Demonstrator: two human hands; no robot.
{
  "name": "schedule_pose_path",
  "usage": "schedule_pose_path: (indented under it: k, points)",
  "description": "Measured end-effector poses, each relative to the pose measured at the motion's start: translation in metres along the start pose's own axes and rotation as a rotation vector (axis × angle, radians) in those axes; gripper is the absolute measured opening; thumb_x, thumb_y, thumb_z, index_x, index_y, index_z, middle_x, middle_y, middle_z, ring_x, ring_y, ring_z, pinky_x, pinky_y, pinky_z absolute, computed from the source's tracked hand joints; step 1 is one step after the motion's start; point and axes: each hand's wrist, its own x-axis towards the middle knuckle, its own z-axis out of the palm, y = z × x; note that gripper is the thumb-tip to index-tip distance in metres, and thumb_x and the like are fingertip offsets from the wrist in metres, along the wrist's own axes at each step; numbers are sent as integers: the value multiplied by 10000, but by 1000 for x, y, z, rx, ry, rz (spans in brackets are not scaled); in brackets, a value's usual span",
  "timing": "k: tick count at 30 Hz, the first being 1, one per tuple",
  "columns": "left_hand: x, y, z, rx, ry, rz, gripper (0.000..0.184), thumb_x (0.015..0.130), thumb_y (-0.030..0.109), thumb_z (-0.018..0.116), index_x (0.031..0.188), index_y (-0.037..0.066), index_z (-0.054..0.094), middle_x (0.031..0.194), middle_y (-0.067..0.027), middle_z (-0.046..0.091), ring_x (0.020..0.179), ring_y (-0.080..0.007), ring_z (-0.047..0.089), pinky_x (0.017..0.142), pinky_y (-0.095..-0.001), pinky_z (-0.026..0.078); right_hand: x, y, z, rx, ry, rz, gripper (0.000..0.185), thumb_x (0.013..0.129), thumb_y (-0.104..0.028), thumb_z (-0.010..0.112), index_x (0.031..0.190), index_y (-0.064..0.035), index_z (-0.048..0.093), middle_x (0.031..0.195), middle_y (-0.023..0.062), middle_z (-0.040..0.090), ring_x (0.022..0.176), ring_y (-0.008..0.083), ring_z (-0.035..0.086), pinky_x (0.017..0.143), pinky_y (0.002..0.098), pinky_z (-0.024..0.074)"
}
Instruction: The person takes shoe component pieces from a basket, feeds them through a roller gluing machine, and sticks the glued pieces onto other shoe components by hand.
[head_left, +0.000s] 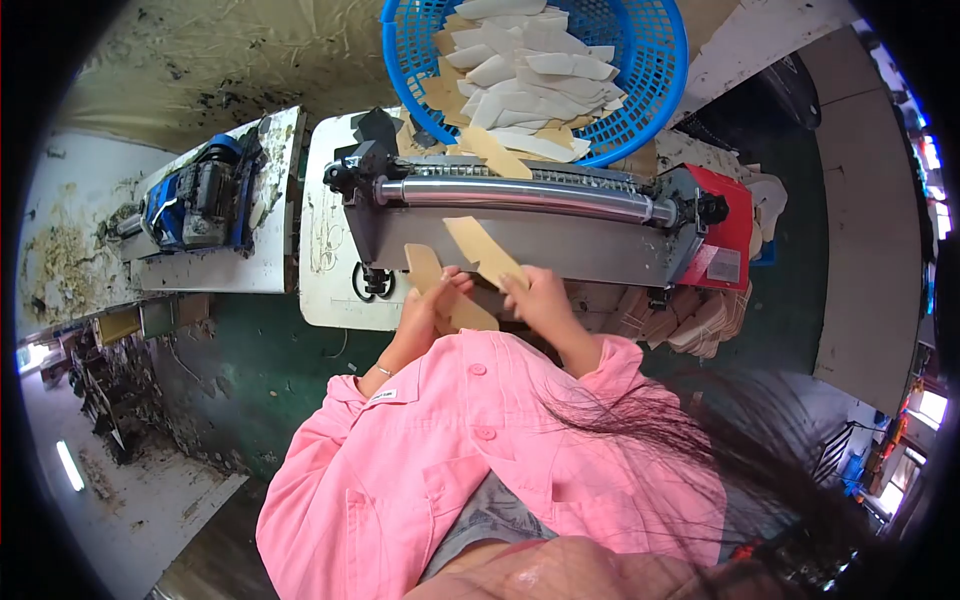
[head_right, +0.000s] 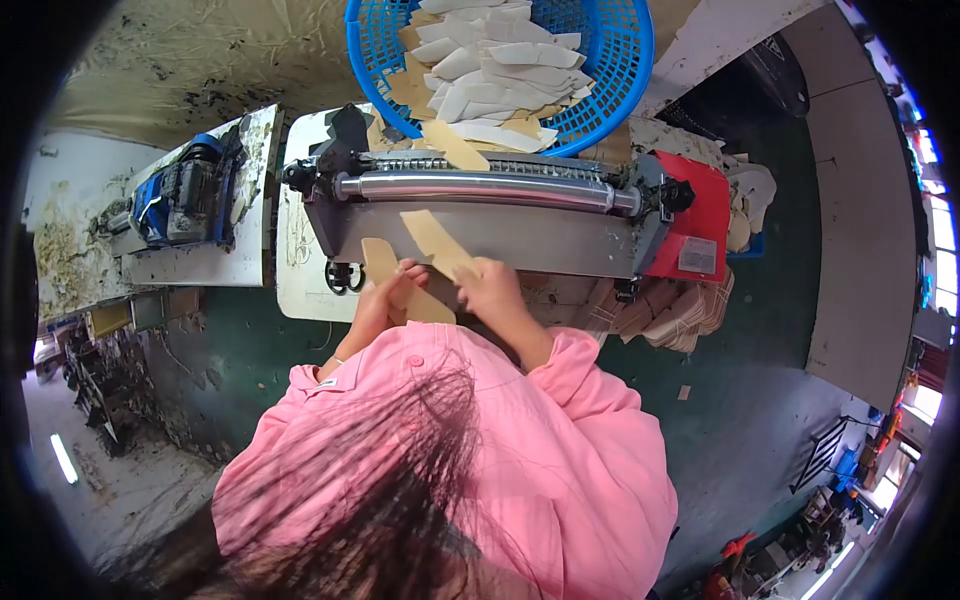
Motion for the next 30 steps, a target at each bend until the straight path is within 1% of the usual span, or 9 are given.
schedule_pose_path:
  k: [2,4,8,10,16,19,23,26,30]
  points:
    - [2,-5,-7,-84,-95,16,496,964,167,639,1344,-99,465,1272,-210,604,1161,-281,620,1001,-371,502,20,3,-17,154,-84,148,295,981,-265,599,856,-9,674,645,49,643,515,84,574,475,236,446]
    - [-2,-2,-1,-2,-74,29,546,966,175,641,1372,-117,421,1275,-233,598,1198,-310,600,1046,-385,481,25,-7,-18,598,221,-31,281,943,-274,647,834,-16,669,681,64,668,555,99,620,519,239,484]
    - [-1,-1,2,44,17,55,476,954,167,665,1307,-96,484,1199,-196,634,1115,-287,638,971,-379,519,-16,-18,2,61,39,69,359,920,-341,688,856,10,659,739,104,675,620,156,658,586,298,513]
    - [0,1,6,82,106,40,428,941,163,686,1259,-74,525,1149,-166,655,1054,-265,660,918,-374,539,-29,-16,17,-199,-20,-227,329,893,-333,699,888,-5,677,765,105,686,743,229,692,668,354,527]
    - [5,3,13,137,258,47,310,918,213,725,1098,-23,636,1014,-110,703,878,-192,676,793,-310,550,-27,-5,18,-297,2,-264,223,846,-298,707,924,-90,714,831,140,696,827,302,671,713,422,519]
    - [12,-2,5,168,209,39,344,943,187,679,1188,-43,605,1086,-127,692,954,-208,679,844,-323,547,-26,4,20,-367,138,-444,220,879,-294,672,896,-78,703,809,167,685,801,340,667,709,450,513]
    - [7,-4,-6,52,-123,58,456,971,102,585,1377,-69,469,1270,-177,625,1125,-246,644,953,-363,521,-12,-10,-12,-410,185,-140,249,913,-294,631,865,-61,705,758,196,668,730,415,648,671,494,513]
    - [-5,5,6,181,-95,79,410,962,108,611,1320,-70,523,1222,-171,654,1061,-231,659,898,-340,529,25,-2,-44,-110,56,142,271,908,-260,662,821,-5,691,694,149,682,587,239,686,564,369,523]
    - [-14,9,9,351,33,42,303,933,154,681,1153,-51,640,1075,-123,706,924,-191,666,794,-313,525,27,11,-72,192,448,14,232,916,-227,696,910,5,678,693,69,669,554,124,635,512,267,488]
